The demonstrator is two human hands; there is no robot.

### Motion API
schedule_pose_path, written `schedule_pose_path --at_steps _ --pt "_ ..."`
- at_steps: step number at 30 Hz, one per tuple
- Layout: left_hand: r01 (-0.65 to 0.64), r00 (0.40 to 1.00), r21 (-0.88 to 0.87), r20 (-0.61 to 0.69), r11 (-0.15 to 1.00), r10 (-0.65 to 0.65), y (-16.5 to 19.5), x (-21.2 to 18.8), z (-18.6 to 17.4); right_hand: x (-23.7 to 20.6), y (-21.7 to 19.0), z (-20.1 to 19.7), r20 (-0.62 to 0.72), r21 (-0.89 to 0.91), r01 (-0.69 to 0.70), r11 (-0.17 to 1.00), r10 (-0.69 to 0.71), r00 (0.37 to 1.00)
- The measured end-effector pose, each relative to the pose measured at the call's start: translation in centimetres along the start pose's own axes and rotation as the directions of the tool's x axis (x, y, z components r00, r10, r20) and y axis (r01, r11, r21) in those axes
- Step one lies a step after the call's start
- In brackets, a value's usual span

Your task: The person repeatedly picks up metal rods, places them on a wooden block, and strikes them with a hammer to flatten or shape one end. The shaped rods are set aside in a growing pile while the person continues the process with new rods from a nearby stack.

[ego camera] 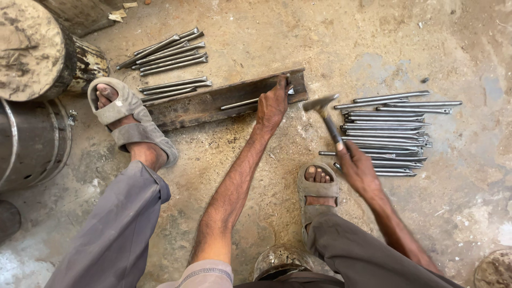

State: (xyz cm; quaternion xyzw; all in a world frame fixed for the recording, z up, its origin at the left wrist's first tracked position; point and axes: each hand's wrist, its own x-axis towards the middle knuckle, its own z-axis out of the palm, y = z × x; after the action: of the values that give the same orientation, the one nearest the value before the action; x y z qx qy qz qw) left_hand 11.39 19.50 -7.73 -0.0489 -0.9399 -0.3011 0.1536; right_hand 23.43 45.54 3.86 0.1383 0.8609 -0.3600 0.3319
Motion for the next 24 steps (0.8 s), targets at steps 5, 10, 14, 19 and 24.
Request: schedule_pose_path --at_steps 5,10,14,19,24 --pt "-0.051 0.998 -0.043 -0.024 0.998 0.049 0.4 -0.3 -0.4 -2.9 -7.3 -5.9 -0.154 -0.086 0.201 0.976 -0.213 0.965" --pt "-0.04 0.999 -0.006 -0.001 0.999 0.04 1.1 -0.3 -1.0 -3.5 -11.6 -5.3 -0.292 -0.178 0.395 0.901 -0.432 0.853" --pt "-0.028 0.999 -0.004 0.033 1.0 0.028 1.2 0.0 -1.0 -2.4 -13.2 -4.4 -0.135 -0.317 0.226 0.921 -0.279 0.951" --pt "-0.052 0.999 0.01 0.008 0.999 0.052 0.7 -0.3 -0.4 -4.9 -13.2 -7.5 -0.221 -0.205 0.274 0.939 -0.318 0.922" --pt "-0.11 0.989 0.034 -0.1 0.993 0.113 0.7 -0.6 -0.4 -5.1 -13.8 -4.6 -0.383 -0.079 0.695 0.715 -0.666 0.641"
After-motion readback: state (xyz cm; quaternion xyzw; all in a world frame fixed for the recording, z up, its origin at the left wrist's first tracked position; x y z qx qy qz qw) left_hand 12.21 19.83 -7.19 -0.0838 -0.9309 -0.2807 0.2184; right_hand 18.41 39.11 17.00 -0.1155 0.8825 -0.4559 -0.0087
